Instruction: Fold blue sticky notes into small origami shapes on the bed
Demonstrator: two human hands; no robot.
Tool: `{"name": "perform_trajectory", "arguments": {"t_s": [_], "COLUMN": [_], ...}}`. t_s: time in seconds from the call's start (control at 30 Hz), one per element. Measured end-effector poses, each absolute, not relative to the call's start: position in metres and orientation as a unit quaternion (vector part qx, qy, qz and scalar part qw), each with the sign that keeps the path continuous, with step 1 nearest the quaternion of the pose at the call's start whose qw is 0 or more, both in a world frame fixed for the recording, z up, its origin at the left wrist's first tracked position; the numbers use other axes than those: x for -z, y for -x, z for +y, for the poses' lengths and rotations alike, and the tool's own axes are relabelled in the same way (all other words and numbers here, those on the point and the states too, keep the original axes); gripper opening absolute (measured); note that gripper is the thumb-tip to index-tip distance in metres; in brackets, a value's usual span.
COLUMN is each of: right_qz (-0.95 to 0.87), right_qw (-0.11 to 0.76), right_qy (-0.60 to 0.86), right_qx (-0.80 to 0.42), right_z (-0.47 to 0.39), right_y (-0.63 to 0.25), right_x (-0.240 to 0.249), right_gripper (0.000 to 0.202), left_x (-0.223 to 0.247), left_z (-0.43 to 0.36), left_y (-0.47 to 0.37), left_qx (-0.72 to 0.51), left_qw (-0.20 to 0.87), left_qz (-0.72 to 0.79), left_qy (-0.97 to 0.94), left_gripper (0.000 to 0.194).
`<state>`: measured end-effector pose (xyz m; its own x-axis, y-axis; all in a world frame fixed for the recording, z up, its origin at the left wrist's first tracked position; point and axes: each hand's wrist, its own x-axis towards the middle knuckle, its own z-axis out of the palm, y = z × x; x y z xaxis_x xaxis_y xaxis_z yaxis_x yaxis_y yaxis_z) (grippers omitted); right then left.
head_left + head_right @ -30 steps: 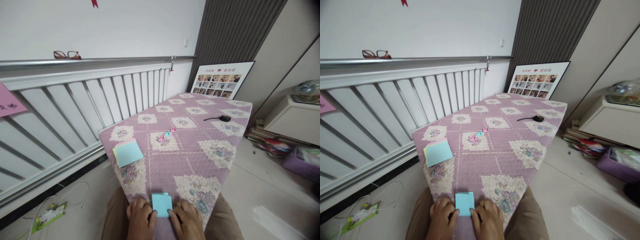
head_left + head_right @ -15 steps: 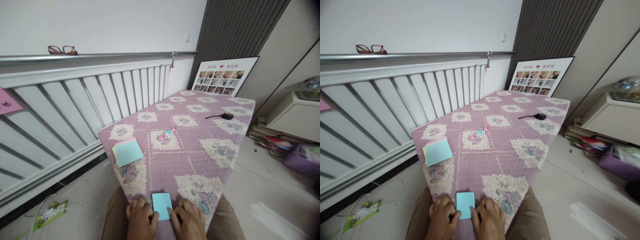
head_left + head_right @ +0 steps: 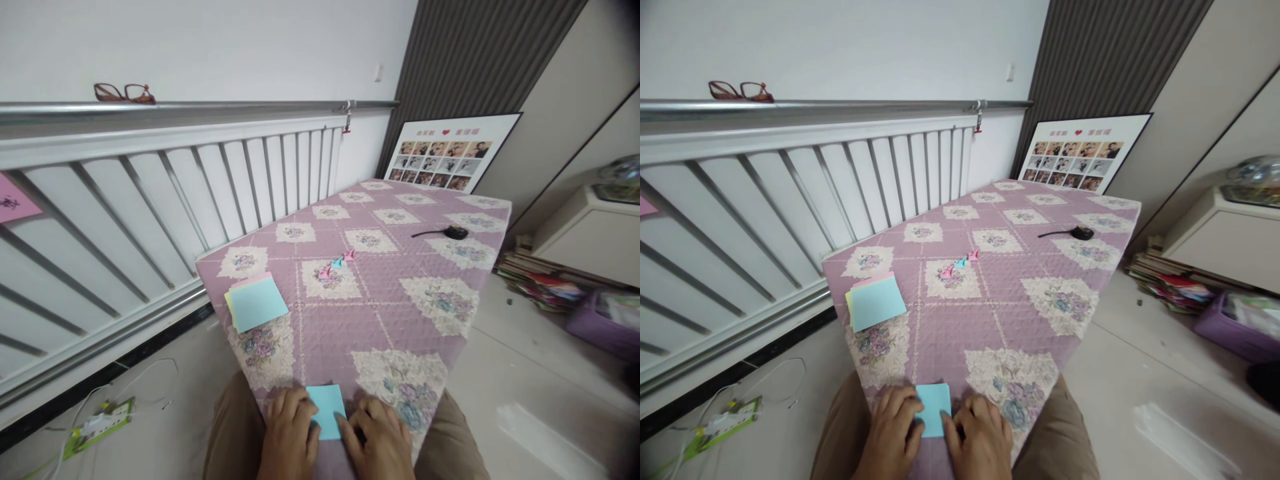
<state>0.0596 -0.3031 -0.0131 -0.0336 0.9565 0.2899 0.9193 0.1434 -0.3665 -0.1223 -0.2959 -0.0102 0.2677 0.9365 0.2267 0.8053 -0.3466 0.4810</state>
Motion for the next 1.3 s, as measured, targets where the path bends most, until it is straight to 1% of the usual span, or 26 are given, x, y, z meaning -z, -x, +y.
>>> {"name": "perform_trajectory", "arguments": {"t_s": [0.07, 0.1, 0.27, 0.57, 0.67, 0.77, 0.87, 1.07, 1.3], "right_qz": [-0.718, -0.720, -0.715, -0.722, -0.716, -0.697, -0.688, -0.692, -0.693], "right_qw": [0.238, 0.239, 0.253, 0.235, 0.222, 0.191, 0.174, 0.197, 0.211], "right_qy": [0.652, 0.650, 0.651, 0.647, 0.654, 0.674, 0.683, 0.681, 0.683], "right_qx": [-0.042, -0.042, -0.035, -0.069, -0.104, -0.152, -0.173, -0.140, -0.094], "right_z": [-0.304, -0.304, -0.305, -0.304, -0.305, -0.306, -0.307, -0.309, -0.311], "right_y": [-0.059, -0.059, -0.057, -0.065, -0.065, -0.063, -0.061, -0.058, -0.055], "right_x": [0.012, 0.012, 0.008, 0.009, 0.009, 0.004, -0.002, -0.007, -0.006], "right_gripper": [0.022, 0.022, 0.026, 0.021, 0.019, 0.020, 0.019, 0.020, 0.017], "left_x": [0.010, 0.010, 0.008, 0.008, 0.008, 0.007, 0.005, -0.001, 0.001], "left_z": [-0.293, -0.291, -0.288, -0.289, -0.289, -0.289, -0.288, -0.288, -0.289], "left_y": [0.121, 0.120, 0.117, 0.120, 0.120, 0.119, 0.120, 0.120, 0.119], "left_qx": [-0.243, -0.236, -0.180, -0.195, -0.189, -0.167, -0.148, -0.123, -0.127], "left_qw": [0.105, 0.092, 0.093, 0.086, 0.098, 0.120, 0.145, 0.189, 0.187], "left_qz": [0.506, 0.487, 0.449, 0.451, 0.452, 0.459, 0.465, 0.464, 0.471], "left_qy": [-0.821, -0.836, -0.870, -0.866, -0.866, -0.864, -0.861, -0.856, -0.853], "left_gripper": [0.034, 0.036, 0.030, 0.035, 0.036, 0.034, 0.035, 0.035, 0.038]}}
